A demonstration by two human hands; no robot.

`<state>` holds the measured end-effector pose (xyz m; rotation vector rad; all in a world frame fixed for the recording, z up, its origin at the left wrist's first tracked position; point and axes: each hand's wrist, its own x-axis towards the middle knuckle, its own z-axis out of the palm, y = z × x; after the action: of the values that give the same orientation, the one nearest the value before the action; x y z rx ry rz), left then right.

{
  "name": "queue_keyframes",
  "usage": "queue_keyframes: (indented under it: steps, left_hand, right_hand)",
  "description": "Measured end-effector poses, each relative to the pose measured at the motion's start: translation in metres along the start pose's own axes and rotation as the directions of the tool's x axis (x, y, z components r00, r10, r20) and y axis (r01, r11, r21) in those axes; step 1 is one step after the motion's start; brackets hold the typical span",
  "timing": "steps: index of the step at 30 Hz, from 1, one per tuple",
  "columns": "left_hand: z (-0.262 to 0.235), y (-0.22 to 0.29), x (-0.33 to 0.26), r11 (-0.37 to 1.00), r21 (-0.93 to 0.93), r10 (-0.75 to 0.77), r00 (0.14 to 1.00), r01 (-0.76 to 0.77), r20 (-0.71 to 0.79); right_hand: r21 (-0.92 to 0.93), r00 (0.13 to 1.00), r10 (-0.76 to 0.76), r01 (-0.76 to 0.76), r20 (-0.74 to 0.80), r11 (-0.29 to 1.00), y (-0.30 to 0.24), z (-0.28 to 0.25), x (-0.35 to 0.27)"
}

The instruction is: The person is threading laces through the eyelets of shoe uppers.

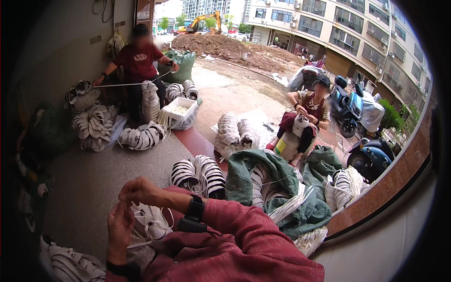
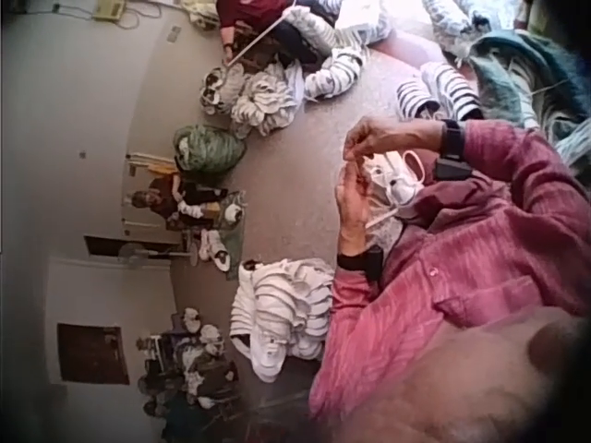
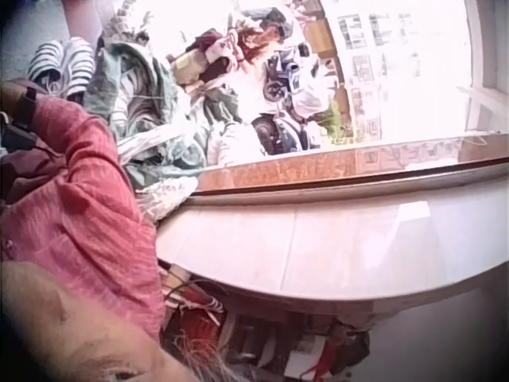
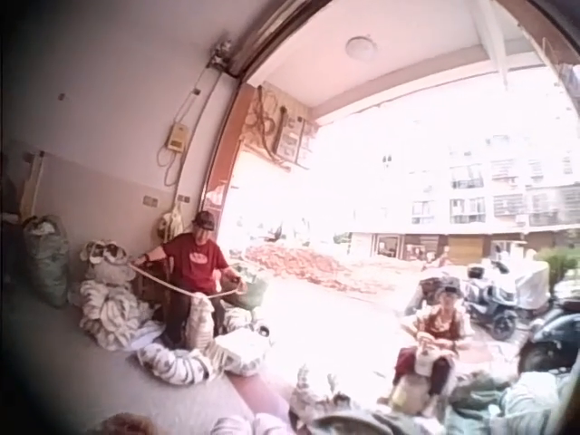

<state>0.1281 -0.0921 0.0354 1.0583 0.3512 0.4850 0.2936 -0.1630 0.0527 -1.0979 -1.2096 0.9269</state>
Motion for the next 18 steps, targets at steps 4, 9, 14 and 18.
queue_keyframes:
  steps: [4, 9, 14, 18]
  left_hand:
    - [-0.002, -0.002, -0.003, 0.99, 0.135, 0.042, 0.999, -0.04, -0.012]
    - [0.005, -0.004, -0.003, 0.944, 0.292, 0.19, 0.977, -0.153, -0.101]
    - [0.009, 0.001, -0.01, 0.916, 0.368, 0.194, 0.979, -0.158, -0.065]
    - [0.006, 0.002, -0.009, 0.955, 0.29, 0.109, 0.986, -0.07, -0.123]
  right_hand:
    - [0.021, 1.0, 0.016, -0.016, 0.007, 1.0, -0.001, 0.004, 0.0]
    - [0.001, 0.981, 0.18, -0.18, 0.074, 0.984, -0.005, 0.006, -0.008]
    - [-0.046, 0.993, 0.086, -0.082, 0.075, 0.996, -0.007, 0.008, -0.008]
    - [-0.055, 0.997, 0.065, -0.063, 0.052, 0.997, -0.008, 0.014, -0.005]
